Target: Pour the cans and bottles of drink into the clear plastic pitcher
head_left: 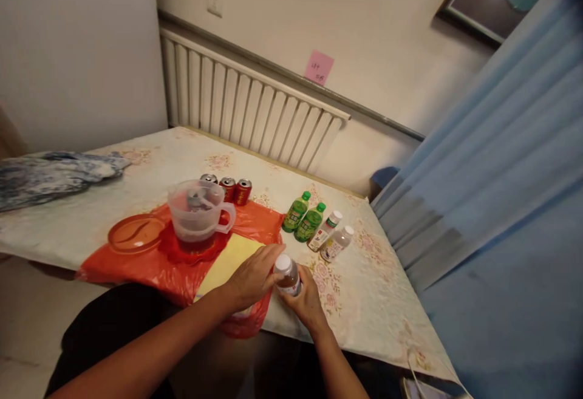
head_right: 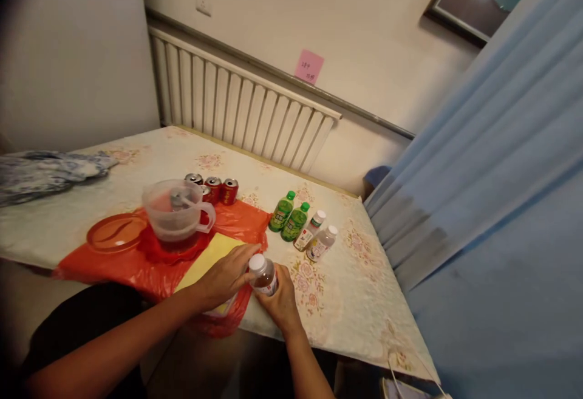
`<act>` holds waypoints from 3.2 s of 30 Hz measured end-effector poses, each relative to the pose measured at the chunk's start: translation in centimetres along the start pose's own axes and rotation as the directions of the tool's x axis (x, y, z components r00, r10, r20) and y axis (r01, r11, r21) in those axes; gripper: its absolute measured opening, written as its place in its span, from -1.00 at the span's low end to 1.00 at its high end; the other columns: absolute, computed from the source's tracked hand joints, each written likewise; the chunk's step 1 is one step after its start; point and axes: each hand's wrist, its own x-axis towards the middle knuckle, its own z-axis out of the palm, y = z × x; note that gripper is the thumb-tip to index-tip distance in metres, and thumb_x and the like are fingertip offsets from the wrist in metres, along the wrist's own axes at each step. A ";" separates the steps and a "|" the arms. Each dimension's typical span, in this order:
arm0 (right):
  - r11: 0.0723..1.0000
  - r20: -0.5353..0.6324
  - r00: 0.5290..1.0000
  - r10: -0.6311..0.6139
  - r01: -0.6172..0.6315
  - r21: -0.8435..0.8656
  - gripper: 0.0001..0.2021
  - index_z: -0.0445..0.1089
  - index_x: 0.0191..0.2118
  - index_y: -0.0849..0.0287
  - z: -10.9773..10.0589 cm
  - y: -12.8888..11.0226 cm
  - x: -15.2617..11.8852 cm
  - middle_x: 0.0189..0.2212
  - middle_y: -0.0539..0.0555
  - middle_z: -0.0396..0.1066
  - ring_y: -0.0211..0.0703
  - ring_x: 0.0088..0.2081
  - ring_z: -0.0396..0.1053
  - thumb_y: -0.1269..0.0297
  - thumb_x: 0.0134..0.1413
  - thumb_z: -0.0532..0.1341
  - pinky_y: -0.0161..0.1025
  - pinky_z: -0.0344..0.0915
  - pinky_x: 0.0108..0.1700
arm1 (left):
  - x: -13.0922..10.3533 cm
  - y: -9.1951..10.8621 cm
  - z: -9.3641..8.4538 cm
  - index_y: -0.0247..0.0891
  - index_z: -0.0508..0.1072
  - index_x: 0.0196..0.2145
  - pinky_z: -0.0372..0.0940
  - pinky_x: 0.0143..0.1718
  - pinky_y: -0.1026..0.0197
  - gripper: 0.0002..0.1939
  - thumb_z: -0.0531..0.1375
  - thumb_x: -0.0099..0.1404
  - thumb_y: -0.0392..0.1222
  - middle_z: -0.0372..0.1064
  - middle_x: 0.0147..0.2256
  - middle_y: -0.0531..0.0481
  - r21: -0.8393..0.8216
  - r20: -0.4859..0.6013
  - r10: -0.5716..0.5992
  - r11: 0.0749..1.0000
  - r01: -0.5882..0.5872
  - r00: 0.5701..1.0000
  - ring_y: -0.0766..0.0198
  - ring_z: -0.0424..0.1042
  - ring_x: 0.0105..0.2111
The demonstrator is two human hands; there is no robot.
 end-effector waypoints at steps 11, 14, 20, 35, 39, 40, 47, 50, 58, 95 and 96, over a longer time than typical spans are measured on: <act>0.992 0.171 0.978 -0.123 0.126 -0.007 -0.54 0.39 0.00 0.10 2.1 -2.2 2.6 -0.13 0.08 0.42 -0.04 -0.10 0.41 0.38 -0.09 0.40 -0.15 0.39 -0.02 | -1.7 0.1 -4.2 -0.23 0.42 -0.08 0.30 -0.09 0.07 -0.80 0.17 0.35 -0.17 0.43 -0.18 -0.13 0.140 -0.044 -0.088 0.986 0.094 0.995 0.06 0.39 -0.15; 0.985 0.206 0.965 -0.159 0.170 -0.039 -0.54 0.37 0.02 0.09 2.3 -3.1 3.9 -0.12 0.10 0.41 -0.01 -0.08 0.39 0.39 -0.05 0.37 -0.13 0.38 -0.02 | -2.1 -0.2 -4.3 -0.20 0.42 -0.23 0.26 -0.21 0.12 -0.82 0.19 0.33 -0.05 0.41 -0.29 -0.09 0.117 -0.179 -0.215 0.964 0.238 0.960 0.10 0.40 -0.27; 0.961 0.257 0.938 -0.232 0.262 -0.090 -0.57 0.38 0.02 0.10 2.9 -4.1 5.8 -0.11 0.13 0.40 0.03 -0.06 0.38 0.44 -0.04 0.32 -0.09 0.37 0.01 | -2.5 -1.1 -5.3 -0.16 0.32 -0.40 0.12 -0.39 0.17 -0.75 0.14 0.32 0.04 0.30 -0.50 0.03 0.068 -0.327 -0.466 0.856 0.512 0.822 0.18 0.34 -0.46; 0.841 0.235 0.898 -0.372 0.433 -0.324 -0.45 0.37 0.11 0.14 2.7 -7.4 15.9 -0.07 0.17 0.38 0.05 -0.04 0.33 0.42 -0.10 0.29 -0.03 0.31 0.04 | -7.6 -9.3 0.6 -0.24 0.38 -0.23 0.21 -0.32 0.21 -0.46 0.37 -0.07 0.15 0.26 -0.42 0.13 -0.852 0.121 -0.701 0.290 0.436 0.703 0.31 0.32 -0.43; 0.709 0.281 0.860 -0.427 0.511 -0.486 -0.41 0.36 0.15 0.17 3.1 -10.0 19.2 -0.06 0.20 0.36 0.07 -0.06 0.28 0.46 -0.11 0.25 -0.04 0.26 0.02 | -8.6 -10.2 1.2 -0.23 0.41 -0.24 0.27 -0.17 0.12 -0.44 0.42 -0.13 0.11 0.34 -0.32 0.06 -0.876 0.158 -0.680 0.238 0.419 0.716 0.22 0.39 -0.29; 0.672 0.295 0.848 -0.440 0.529 -0.518 -0.40 0.35 0.16 0.18 3.4 -10.6 19.9 -0.05 0.21 0.36 0.08 -0.07 0.27 0.47 -0.11 0.24 -0.04 0.25 0.02 | -8.8 -10.4 1.4 -0.23 0.41 -0.26 0.27 -0.15 0.12 -0.45 0.43 -0.14 0.12 0.34 -0.32 0.06 -0.883 0.158 -0.673 0.232 0.409 0.723 0.21 0.39 -0.28; 0.470 0.375 0.791 -0.483 0.595 -0.652 -0.54 0.38 0.13 0.14 5.1 -13.7 23.1 -0.07 0.23 0.36 0.08 -0.08 0.20 0.47 0.08 0.19 -0.05 0.12 -0.01 | -9.7 -11.5 2.7 -0.22 0.39 -0.31 0.24 -0.21 0.16 -0.46 0.44 -0.12 0.14 0.29 -0.38 0.10 -0.911 0.122 -0.654 0.224 0.345 0.746 0.25 0.34 -0.32; 0.409 0.390 0.773 -0.500 0.608 -0.681 -0.63 0.40 0.10 0.14 5.6 -14.6 23.9 -0.11 0.24 0.36 0.11 -0.08 0.18 0.44 0.18 0.14 -0.02 0.09 0.00 | -9.8 -11.6 3.1 -0.23 0.39 -0.29 0.23 -0.23 0.16 -0.46 0.45 -0.12 0.12 0.27 -0.38 0.10 -0.915 0.111 -0.660 0.224 0.336 0.743 0.26 0.33 -0.34; 0.297 0.452 0.714 -0.534 0.659 -0.691 -0.65 0.41 0.06 0.14 5.8 -17.0 25.0 -0.11 0.25 0.35 0.13 -0.06 0.15 0.49 0.20 0.11 0.06 0.03 0.12 | -9.9 -11.7 3.3 -0.24 0.39 -0.29 0.24 -0.23 0.16 -0.46 0.45 -0.12 0.13 0.28 -0.39 0.10 -0.918 0.106 -0.663 0.220 0.329 0.741 0.26 0.35 -0.35; 0.379 0.517 0.758 -0.398 0.649 -0.660 -0.57 0.37 0.14 0.12 6.8 -17.8 24.1 -0.02 0.25 0.34 0.12 0.02 0.20 0.49 0.15 0.16 0.12 -0.02 0.22 | -9.5 -11.6 3.0 -0.28 0.42 -0.25 0.32 -0.28 0.20 -0.43 0.47 -0.17 0.04 0.37 -0.41 0.11 -0.907 0.127 -0.720 0.194 0.374 0.682 0.29 0.43 -0.38; 0.429 0.502 0.779 -0.376 0.627 -0.651 -0.54 0.36 0.15 0.12 6.7 -17.3 24.0 -0.01 0.25 0.34 0.12 0.01 0.21 0.47 0.12 0.19 0.08 0.03 0.18 | -9.4 -11.5 2.8 -0.28 0.42 -0.25 0.30 -0.32 0.21 -0.43 0.47 -0.19 0.02 0.36 -0.43 0.12 -0.904 0.125 -0.724 0.199 0.379 0.678 0.30 0.41 -0.41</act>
